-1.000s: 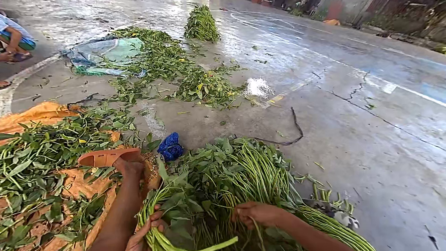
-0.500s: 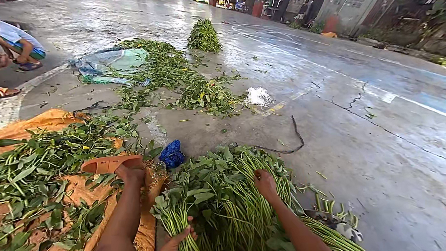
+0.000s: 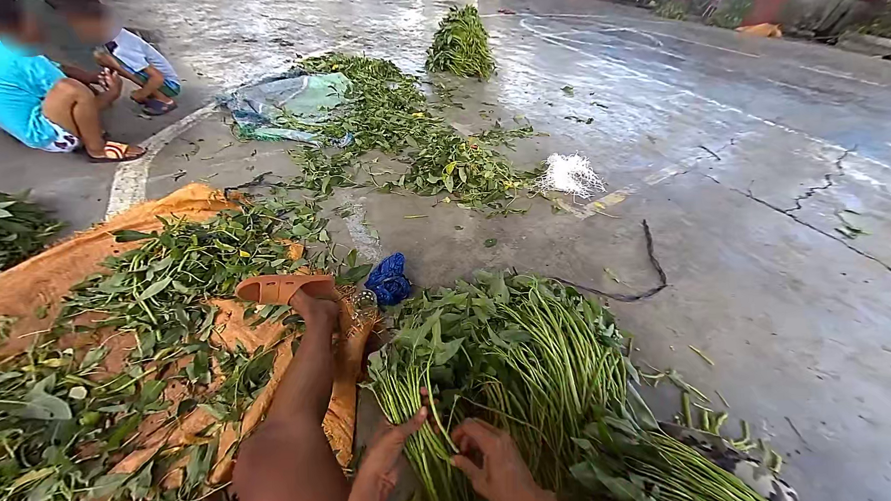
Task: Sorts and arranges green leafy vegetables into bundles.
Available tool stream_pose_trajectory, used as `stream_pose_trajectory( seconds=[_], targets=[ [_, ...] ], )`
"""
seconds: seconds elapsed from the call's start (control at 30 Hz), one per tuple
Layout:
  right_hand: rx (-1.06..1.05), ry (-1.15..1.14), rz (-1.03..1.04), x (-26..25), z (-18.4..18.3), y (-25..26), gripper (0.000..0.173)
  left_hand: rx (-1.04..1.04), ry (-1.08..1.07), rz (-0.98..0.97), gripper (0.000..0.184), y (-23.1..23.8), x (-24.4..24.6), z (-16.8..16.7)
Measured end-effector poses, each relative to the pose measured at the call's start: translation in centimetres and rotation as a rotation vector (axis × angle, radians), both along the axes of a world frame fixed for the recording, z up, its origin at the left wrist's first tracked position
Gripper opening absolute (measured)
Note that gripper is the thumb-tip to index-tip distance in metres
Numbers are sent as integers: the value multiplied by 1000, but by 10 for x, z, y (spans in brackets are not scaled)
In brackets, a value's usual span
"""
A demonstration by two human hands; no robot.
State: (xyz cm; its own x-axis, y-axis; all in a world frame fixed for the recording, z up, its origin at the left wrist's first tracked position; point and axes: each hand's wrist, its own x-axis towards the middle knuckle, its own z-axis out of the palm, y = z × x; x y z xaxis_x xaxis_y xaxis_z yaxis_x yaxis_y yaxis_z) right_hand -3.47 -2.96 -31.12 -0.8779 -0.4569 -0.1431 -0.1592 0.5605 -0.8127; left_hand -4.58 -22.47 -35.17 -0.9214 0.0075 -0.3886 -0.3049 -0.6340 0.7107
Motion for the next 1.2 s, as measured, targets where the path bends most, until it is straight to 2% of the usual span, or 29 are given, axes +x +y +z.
stream_pose_trajectory(
  seconds=[0.07,0.17,0.2,0.3,0.37,0.43,0.53,0.6,0.63,0.67,0.73,0.77,0.83,0.87,0.93,0.97,1.07,1.2],
  targets=[
    [7,-38,37,5,-4,-1,28,14,-12,10,40,-6,1,1],
    [-31,-43,39,3,-7,-1,26,66,58,-111,57,-12,1,-3],
    [-35,-50,39,2,-8,-1,25,71,83,-152,57,-12,2,-4],
    [-15,-118,46,-3,-7,0,27,118,78,-161,48,-7,5,-2],
    [-54,-241,-16,-10,-7,0,34,138,53,-136,39,-3,5,0],
    [-213,-395,-156,-16,-5,-2,36,133,27,-139,31,1,5,4],
    [-578,-521,-399,-19,-2,-11,13,113,-13,-174,28,7,6,2],
    [-678,-553,-342,-20,-3,-6,5,116,-68,-120,25,6,5,1],
    [-606,-568,-213,-21,-2,3,5,124,-97,-71,24,3,3,1],
    [-439,-578,-39,-24,3,14,7,130,-116,-19,23,-2,1,2],
    [53,-529,319,-39,24,34,22,131,-112,78,24,-14,-2,2],
    [301,-484,376,-49,32,42,34,124,-99,117,25,-20,-2,0],
    [632,-359,187,-77,39,60,50,113,-72,161,26,-26,-2,-1],
    [685,-294,9,-94,39,71,51,112,-68,166,27,-26,0,0],
    [638,-150,-365,-128,24,97,44,111,-72,154,27,-22,2,0],
    [605,-100,-488,-142,14,109,41,112,-78,142,27,-20,3,-1],
    [532,-85,-546,-163,-8,131,34,121,-101,101,26,-14,3,-5],
    [325,54,-609,-162,7,122,26,166,-65,118,23,-17,2,-6]
  ],
)
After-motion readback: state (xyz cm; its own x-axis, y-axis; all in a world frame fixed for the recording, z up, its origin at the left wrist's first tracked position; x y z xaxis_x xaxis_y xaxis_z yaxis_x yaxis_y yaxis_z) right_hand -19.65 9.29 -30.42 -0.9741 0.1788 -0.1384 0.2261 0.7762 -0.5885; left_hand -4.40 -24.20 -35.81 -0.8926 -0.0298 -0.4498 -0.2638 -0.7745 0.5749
